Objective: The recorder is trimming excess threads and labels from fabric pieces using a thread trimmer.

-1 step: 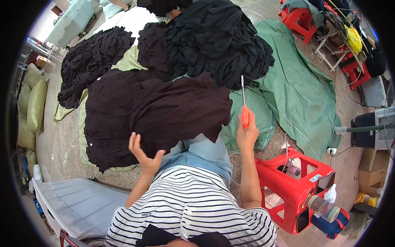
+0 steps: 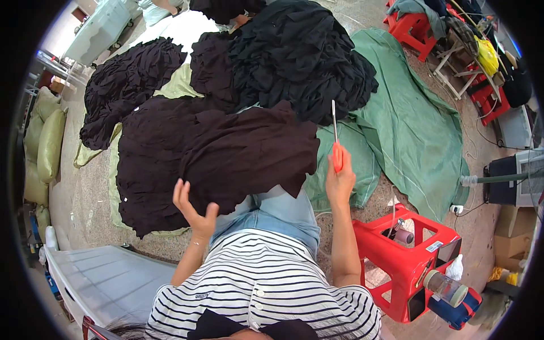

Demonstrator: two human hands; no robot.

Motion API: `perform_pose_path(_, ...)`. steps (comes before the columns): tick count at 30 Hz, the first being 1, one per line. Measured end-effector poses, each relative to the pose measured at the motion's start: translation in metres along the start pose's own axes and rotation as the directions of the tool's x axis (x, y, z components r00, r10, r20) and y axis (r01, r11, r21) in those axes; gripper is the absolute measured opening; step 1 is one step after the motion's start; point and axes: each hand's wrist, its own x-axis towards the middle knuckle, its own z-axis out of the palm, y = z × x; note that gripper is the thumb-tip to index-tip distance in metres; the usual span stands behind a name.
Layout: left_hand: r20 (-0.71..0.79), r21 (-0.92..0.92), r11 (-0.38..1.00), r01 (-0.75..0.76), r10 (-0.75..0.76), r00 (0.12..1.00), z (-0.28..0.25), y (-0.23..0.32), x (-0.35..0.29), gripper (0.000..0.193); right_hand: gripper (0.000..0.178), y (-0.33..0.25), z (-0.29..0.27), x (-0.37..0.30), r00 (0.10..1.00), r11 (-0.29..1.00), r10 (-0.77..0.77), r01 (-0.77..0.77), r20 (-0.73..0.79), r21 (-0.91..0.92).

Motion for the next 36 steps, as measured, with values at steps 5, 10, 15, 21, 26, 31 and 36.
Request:
perform_pose_path(5,0.177,0.102,0.994,0.044,-0.061,0.982,0.01,-0.03,0.096,0.034,0.047,-0.026,0.037,0.047,0.982,0.987,-0.163,0.161,0.098,0.028)
perform_pose_path(10,0.152,-0.004,0.977,-0.214,0.212,0.966,0.031,-0.005,0.118,0.017,0.054,-0.033,0.043,0.063,0.918,0.991,-0.117,0.134,0.378,-0.017)
perform_pose_path(15,0.192,0.106,0.954,-0.28,0.256,0.947,0.03,0.017,0.048,0.034,0.062,0.031,0.039,0.056,0.86,0.974,-0.042,-0.078,0.509,0.213)
perform_pose_path(21,0.338,-0.303,0.918,-0.255,0.354,0.872,0.005,0.016,0.038,0.026,0.063,0.016,0.041,0.079,0.829,0.78,0.226,-0.468,0.511,0.415)
perform_pose_path(26,0.47,-0.478,0.872,-0.103,0.353,0.809,-0.016,0.033,0.036,0.022,0.063,-0.022,0.048,0.091,0.856,0.923,0.078,-0.255,0.511,0.288)
perform_pose_path(31,0.673,-0.401,0.912,0.089,0.226,0.704,-0.02,0.035,0.023,0.021,0.052,-0.022,0.049,0.092,0.844,0.954,0.004,-0.164,0.536,0.25)
perform_pose_path(36,0.601,-0.55,0.8,0.241,0.179,0.779,-0.023,0.021,0.039,0.034,0.052,-0.059,-0.024,0.06,0.889,0.822,-0.011,-0.252,0.457,0.51)
